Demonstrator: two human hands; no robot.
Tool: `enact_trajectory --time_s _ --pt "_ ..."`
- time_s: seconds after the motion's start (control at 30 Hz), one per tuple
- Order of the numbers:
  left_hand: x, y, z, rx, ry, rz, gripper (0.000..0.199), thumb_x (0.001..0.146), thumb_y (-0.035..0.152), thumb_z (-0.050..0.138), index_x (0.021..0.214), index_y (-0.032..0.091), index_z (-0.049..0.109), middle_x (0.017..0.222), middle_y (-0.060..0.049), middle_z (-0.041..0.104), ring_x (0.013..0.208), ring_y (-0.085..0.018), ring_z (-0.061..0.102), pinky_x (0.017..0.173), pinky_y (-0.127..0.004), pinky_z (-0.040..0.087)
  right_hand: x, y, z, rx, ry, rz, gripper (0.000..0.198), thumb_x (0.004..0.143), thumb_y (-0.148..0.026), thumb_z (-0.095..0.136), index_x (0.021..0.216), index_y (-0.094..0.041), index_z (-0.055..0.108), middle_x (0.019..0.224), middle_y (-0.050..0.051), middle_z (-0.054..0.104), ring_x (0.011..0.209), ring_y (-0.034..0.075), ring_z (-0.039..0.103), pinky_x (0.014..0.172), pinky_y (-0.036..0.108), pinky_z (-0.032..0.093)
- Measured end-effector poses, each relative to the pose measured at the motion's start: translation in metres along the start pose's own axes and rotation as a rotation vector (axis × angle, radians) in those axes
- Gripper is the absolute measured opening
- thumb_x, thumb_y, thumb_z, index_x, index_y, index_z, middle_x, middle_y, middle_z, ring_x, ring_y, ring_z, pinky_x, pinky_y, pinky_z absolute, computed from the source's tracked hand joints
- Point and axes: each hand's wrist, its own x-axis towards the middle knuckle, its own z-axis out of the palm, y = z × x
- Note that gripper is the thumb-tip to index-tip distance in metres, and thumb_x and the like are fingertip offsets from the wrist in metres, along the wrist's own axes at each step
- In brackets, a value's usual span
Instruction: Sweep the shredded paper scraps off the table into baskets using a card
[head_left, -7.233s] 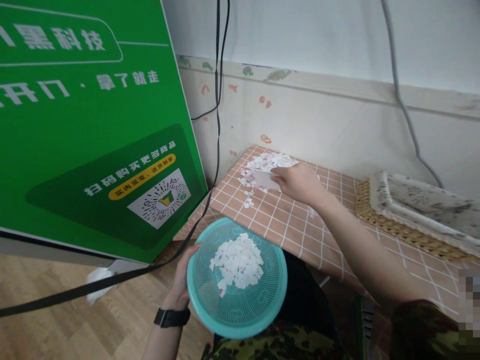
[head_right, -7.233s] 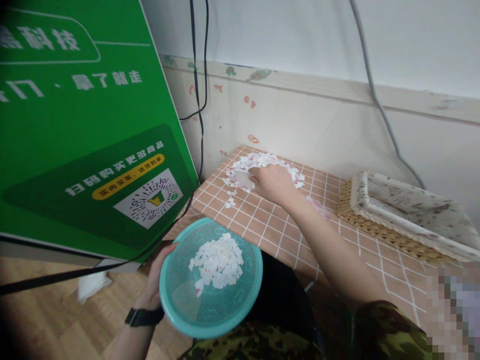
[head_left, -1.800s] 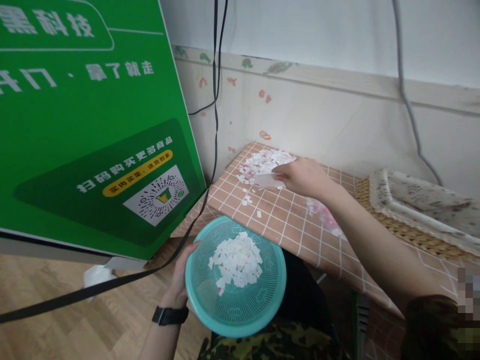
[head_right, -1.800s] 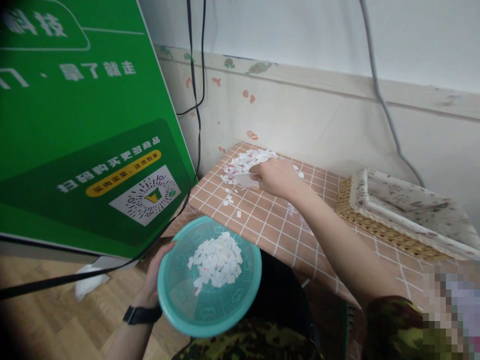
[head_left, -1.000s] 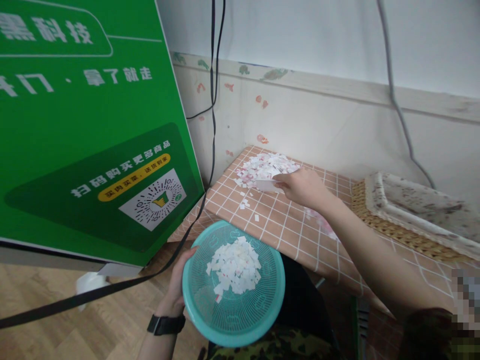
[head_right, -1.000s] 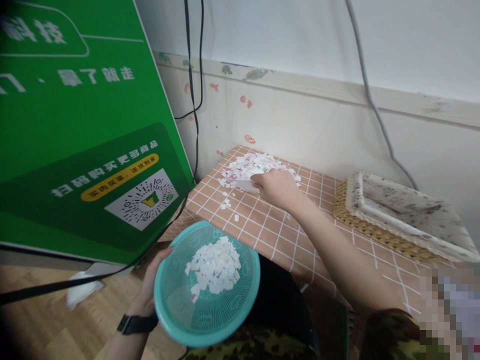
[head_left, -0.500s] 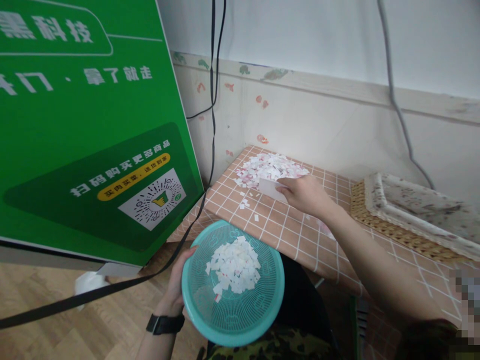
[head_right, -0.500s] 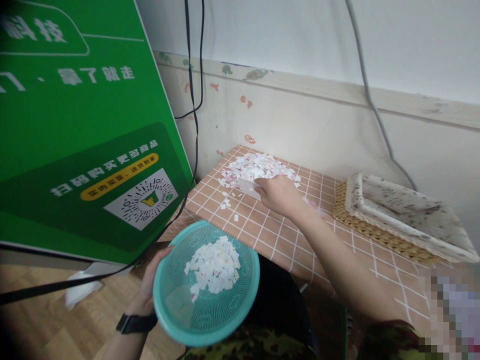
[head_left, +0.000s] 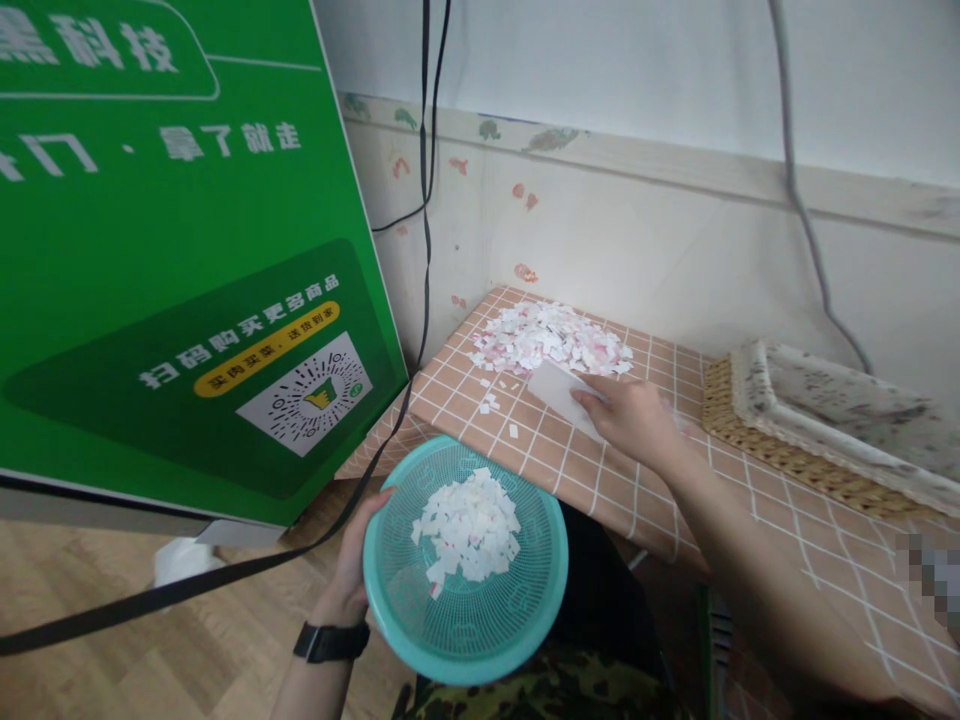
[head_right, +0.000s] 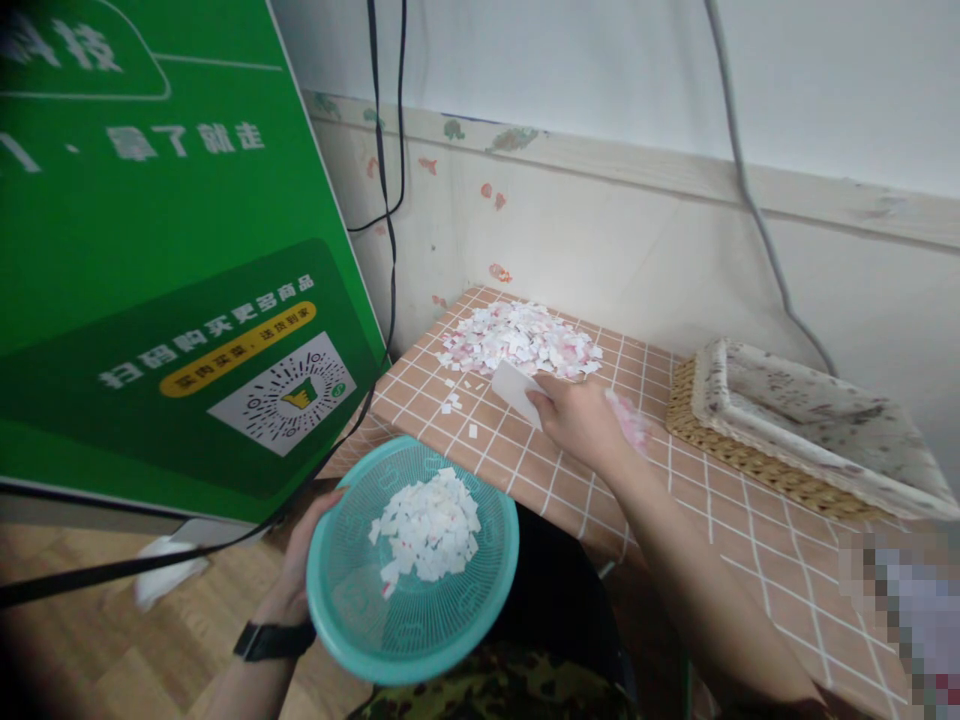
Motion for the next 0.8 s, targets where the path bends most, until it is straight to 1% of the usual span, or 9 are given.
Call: enact_trajectory --time_s 0.1,0.2,0.37,0.5,0.57,0.67,0.8 --pt "-0.001 0.001 0.002 -0.002 0.002 0.026 0.009 0.074 0.022 0.069 0.079 0.015 0.068 0.063 -0.002 0.071 0.054 -0.016 0.065 0.055 -0.027 0.053 0.003 0.007 0.007 -0.022 0.061 0.05 0.026 0.089 -0.033 0.047 0.086 -0.019 0.068 0.064 0.006 0.067 0.055 0.017 0.058 0.055 0.028 0.033" --pt "-0.002 0.001 0.003 -0.002 -0.005 0.044 0.008 0.074 0.022 0.069 0.078 0.015 0.067 0.065 -0.001 0.072 0.055 -0.015 0.065 0.056 -0.026 0.054 0.005 0.0 0.013 0.0 0.085 0.053 0.025 0.09 -0.032 0.047 0.092 -0.019 0.068 0.065 0.007 0.068 0.056 0.017 0.059 0.056 0.028 0.034" --pt "0.0 0.001 0.0 0.003 -0.024 0.025 0.009 0.075 0.024 0.068 0.079 0.015 0.068 0.065 -0.002 0.072 0.054 -0.015 0.064 0.054 -0.026 0.053 0.01 -0.022 0.02 0.04 0.031 0.001 0.026 0.091 -0.029 0.044 0.092 -0.018 0.067 0.066 0.007 0.068 0.057 0.017 0.059 0.055 0.027 0.033" --pt "-0.002 0.002 0.003 -0.018 -0.01 0.029 0.008 0.073 0.022 0.07 0.076 0.015 0.068 0.065 -0.002 0.072 0.054 -0.015 0.065 0.054 -0.025 0.053 0.019 -0.029 0.023 0.114 0.021 -0.092 0.027 0.091 -0.029 0.045 0.098 -0.018 0.069 0.068 0.006 0.069 0.061 0.017 0.061 0.057 0.026 0.035" --pt "-0.004 0.003 0.006 -0.024 -0.009 0.034 0.009 0.072 0.021 0.07 0.077 0.014 0.068 0.065 -0.002 0.072 0.055 -0.015 0.065 0.055 -0.026 0.053 0.028 -0.031 0.025 0.128 0.034 -0.111 0.029 0.092 -0.03 0.044 0.102 -0.019 0.069 0.069 0.006 0.07 0.061 0.016 0.061 0.057 0.026 0.035" --pt "-0.006 0.003 0.011 -0.017 -0.023 0.047 0.01 0.072 0.021 0.07 0.078 0.014 0.069 0.065 -0.003 0.072 0.055 -0.017 0.066 0.056 -0.028 0.054 0.041 -0.035 0.03 0.098 0.053 -0.123 0.029 0.093 -0.032 0.044 0.104 -0.021 0.068 0.071 0.005 0.07 0.059 0.016 0.06 0.055 0.026 0.033" --pt "-0.007 0.004 0.012 -0.011 -0.039 0.043 0.01 0.073 0.023 0.068 0.079 0.014 0.069 0.067 -0.003 0.073 0.057 -0.017 0.067 0.058 -0.029 0.055 0.048 -0.044 0.036 0.031 0.0 -0.194 0.029 0.093 -0.033 0.043 0.097 -0.021 0.069 0.068 0.005 0.068 0.055 0.014 0.056 0.053 0.027 0.029"
